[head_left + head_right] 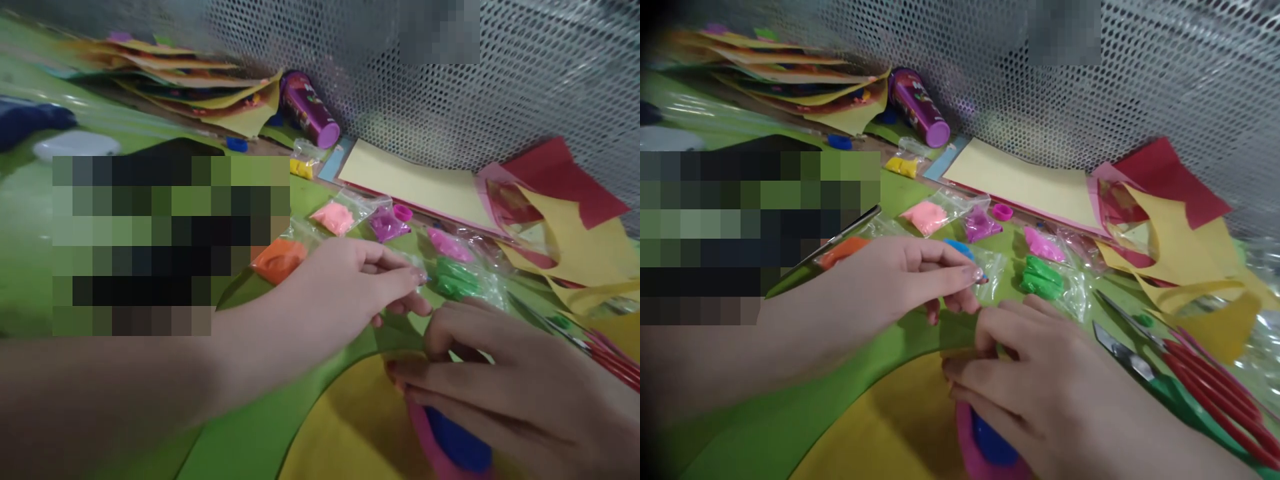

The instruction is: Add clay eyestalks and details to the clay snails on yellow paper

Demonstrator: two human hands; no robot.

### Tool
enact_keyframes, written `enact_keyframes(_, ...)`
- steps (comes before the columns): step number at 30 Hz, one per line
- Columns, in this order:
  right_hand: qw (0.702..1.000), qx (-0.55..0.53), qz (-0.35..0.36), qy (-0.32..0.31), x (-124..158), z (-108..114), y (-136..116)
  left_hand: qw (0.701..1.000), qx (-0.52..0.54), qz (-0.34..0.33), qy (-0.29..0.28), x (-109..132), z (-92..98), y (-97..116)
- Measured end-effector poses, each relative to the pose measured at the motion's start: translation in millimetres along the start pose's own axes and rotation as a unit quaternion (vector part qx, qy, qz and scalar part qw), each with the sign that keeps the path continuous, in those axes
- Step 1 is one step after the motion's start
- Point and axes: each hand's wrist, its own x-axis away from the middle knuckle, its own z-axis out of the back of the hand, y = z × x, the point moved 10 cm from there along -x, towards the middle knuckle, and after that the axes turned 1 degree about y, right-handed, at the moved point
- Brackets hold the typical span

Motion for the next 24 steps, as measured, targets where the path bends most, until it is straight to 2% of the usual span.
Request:
enact_keyframes(3, 0.999, 0.010, 0.019, -0.026, 1, -5, -2, 1.000, 0.018, -0.006, 0.000, 1, 0.3, 1)
enact_keyframes(12, 0.997, 0.048, 0.055, -0.029, 3, -8, -6, 0.999, 0.014, -0.026, -0.022, -3, -1.1, 0)
enact_keyframes(18, 0.998, 0.037, 0.037, -0.043, 4, -6, -8, 1.000, 0.007, -0.024, -0.013, 1, 0.3, 3)
enact_keyframes(24, 0.999, 0.044, 0.017, 0.005, 13, -6, -9, 0.999, -0.027, -0.026, -0.024, 4, 1.7, 2)
